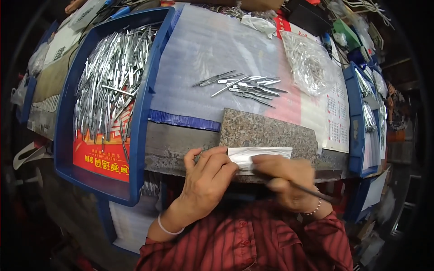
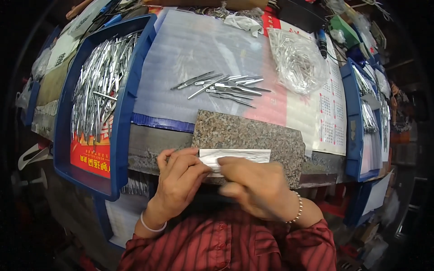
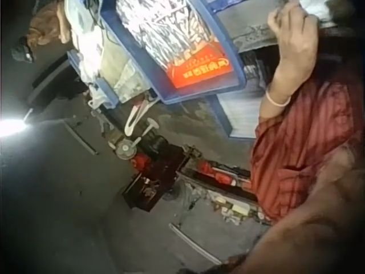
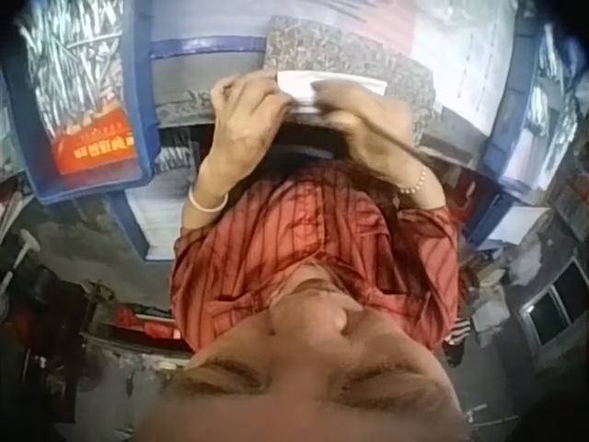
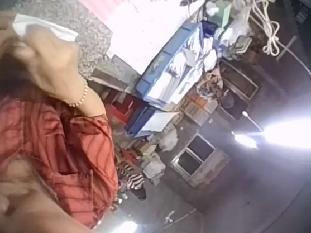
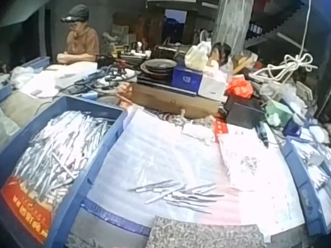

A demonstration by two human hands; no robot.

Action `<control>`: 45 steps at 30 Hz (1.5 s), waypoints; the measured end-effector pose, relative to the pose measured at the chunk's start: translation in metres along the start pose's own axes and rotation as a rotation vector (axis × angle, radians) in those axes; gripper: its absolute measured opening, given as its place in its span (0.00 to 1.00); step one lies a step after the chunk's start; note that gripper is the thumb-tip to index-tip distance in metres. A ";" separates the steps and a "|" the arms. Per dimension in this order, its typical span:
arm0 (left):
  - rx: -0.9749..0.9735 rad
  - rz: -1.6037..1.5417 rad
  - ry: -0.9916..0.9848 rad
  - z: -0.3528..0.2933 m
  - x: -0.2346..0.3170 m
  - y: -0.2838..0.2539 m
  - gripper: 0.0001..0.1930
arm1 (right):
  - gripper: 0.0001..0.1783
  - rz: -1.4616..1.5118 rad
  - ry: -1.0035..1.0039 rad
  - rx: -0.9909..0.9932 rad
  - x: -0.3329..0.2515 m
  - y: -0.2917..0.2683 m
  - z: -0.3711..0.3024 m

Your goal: Assembling and inspecting small metal hardware components at a factory workbench.

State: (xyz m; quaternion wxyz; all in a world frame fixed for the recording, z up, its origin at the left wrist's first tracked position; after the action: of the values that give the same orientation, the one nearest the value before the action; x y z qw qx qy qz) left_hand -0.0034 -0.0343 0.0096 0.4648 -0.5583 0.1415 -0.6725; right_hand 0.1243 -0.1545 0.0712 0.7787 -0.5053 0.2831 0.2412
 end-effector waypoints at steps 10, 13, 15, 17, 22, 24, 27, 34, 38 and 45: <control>0.031 -0.022 -0.006 0.007 0.010 -0.002 0.10 | 0.15 -0.019 0.063 0.180 0.010 -0.016 -0.050; 0.030 0.023 -0.004 0.001 0.011 -0.005 0.10 | 0.23 -0.142 0.097 0.209 0.001 -0.034 -0.053; 0.057 0.059 -0.006 -0.004 0.014 -0.005 0.10 | 0.24 -0.027 0.110 0.367 -0.004 -0.045 -0.068; 0.081 0.094 -0.006 -0.010 0.020 -0.009 0.10 | 0.19 0.275 0.186 0.532 -0.007 -0.044 -0.084; 0.121 -0.042 -0.030 -0.029 0.039 -0.026 0.11 | 0.15 0.499 0.423 0.304 0.002 -0.020 -0.096; 0.131 -0.089 -0.021 -0.034 0.048 -0.030 0.11 | 0.16 0.680 0.454 0.257 0.007 -0.005 -0.105; 0.135 -0.105 -0.037 -0.040 0.056 -0.031 0.08 | 0.21 0.858 0.566 0.317 0.006 0.000 -0.106; 0.130 -0.080 -0.084 -0.060 0.058 -0.029 0.09 | 0.21 0.924 0.591 0.172 0.004 0.012 -0.109; 0.112 -0.094 -0.095 -0.064 0.062 -0.029 0.10 | 0.21 0.943 0.598 0.145 0.000 0.021 -0.110; 0.143 -0.096 -0.104 -0.074 0.056 -0.031 0.09 | 0.10 0.858 0.673 0.133 -0.006 0.029 -0.102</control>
State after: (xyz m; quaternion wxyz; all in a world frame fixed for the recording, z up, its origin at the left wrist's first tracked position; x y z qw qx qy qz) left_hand -0.0803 -0.0855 0.0414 0.4775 -0.5639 0.0420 -0.6725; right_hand 0.0810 -0.2386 0.0227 0.5069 -0.3436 0.7119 0.3438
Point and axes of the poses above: each hand's wrist, its own z-axis towards the middle knuckle, its own y-axis out of the palm, x = y × z, the point moved 4 cm from there along z, towards the middle knuckle, and after that the axes turned 6 degrees about -y, right-handed, at the moved point
